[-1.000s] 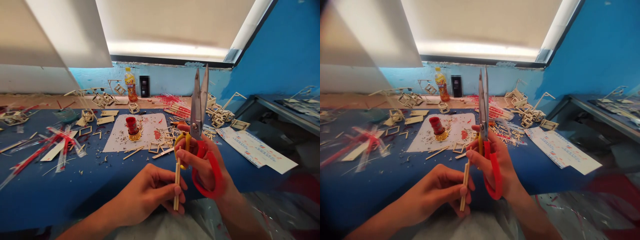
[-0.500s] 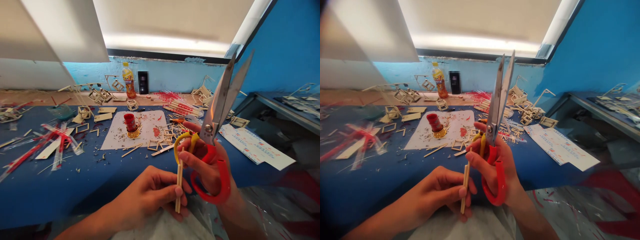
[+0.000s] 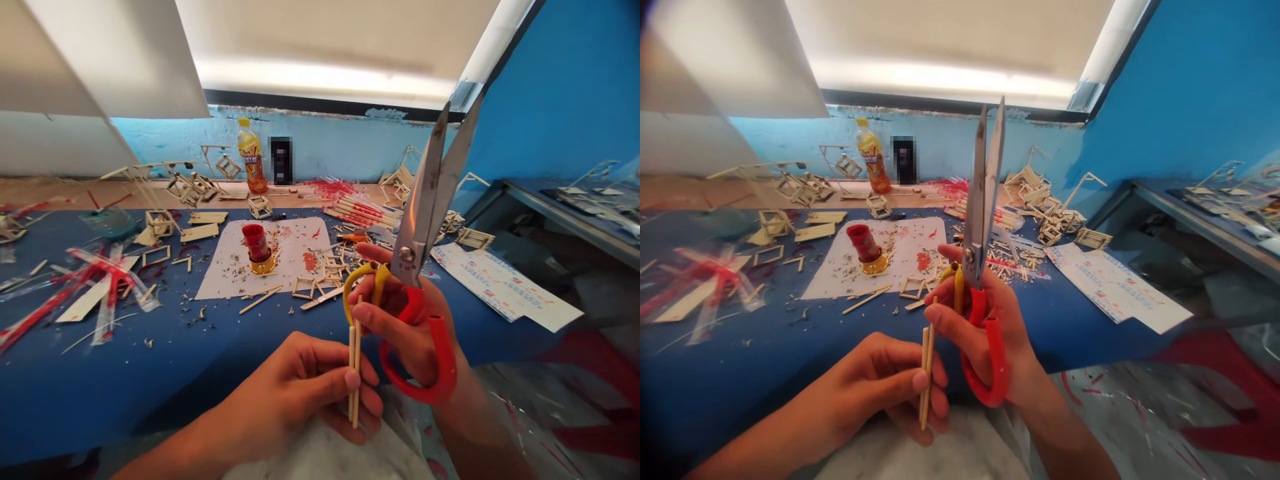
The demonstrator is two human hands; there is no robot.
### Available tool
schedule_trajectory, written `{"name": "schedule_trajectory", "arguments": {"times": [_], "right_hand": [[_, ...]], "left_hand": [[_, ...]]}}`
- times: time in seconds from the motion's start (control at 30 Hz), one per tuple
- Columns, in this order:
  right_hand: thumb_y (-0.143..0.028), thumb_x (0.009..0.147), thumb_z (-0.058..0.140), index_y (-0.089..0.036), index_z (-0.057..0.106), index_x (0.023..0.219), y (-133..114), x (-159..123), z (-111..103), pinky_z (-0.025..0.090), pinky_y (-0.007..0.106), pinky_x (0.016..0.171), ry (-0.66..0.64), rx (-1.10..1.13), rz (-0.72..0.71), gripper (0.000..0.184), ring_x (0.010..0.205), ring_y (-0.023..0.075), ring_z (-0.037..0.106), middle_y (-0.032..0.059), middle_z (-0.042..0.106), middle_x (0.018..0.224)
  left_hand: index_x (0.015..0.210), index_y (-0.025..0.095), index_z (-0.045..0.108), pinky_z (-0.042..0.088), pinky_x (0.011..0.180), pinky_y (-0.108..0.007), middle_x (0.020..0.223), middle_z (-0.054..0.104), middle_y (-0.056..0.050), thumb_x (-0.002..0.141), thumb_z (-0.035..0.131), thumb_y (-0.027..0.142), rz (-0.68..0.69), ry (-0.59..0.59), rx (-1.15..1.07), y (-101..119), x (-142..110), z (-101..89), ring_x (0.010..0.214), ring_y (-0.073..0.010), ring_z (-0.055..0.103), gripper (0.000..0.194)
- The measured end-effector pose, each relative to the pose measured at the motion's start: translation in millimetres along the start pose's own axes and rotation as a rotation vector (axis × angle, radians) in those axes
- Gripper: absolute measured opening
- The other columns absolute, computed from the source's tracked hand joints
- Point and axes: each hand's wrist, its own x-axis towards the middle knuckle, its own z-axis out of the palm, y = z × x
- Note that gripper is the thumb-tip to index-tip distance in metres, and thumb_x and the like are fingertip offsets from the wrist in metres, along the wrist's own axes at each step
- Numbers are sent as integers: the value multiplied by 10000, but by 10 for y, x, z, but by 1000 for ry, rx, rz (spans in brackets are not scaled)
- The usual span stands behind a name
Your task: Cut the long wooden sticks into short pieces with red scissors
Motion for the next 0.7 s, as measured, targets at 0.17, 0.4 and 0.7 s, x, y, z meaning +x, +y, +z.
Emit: {"name": "schedule_trajectory", "arguments": {"times": [0.17,0.4,0.7], "right_hand": [[-174,895,792,-339,632,1358,11,21,-6,547,198,645,-1,-15,-21,516,822,114,668,-29,668,898],[-203,868,822,-379,667,1319,-4,3,-6,539,202,596,36,-42,7,508,778,120,650,-24,660,894],[-201,864,818,-371,643,1344,34,-29,-13,537,230,600,70,-62,22,538,774,144,644,-16,672,894]], "left_hand": [[995,145,762,629,765,-233,896,783,-57,952,738,346,10,-27,-50,-49,34,-30,836,-145,774,207],[1005,150,795,617,791,-225,926,805,-69,944,751,350,-31,-15,-44,-47,21,-20,853,-138,773,214],[969,147,790,614,786,-247,893,790,-60,933,755,355,-29,2,-7,-67,13,-27,826,-142,754,213]]}}
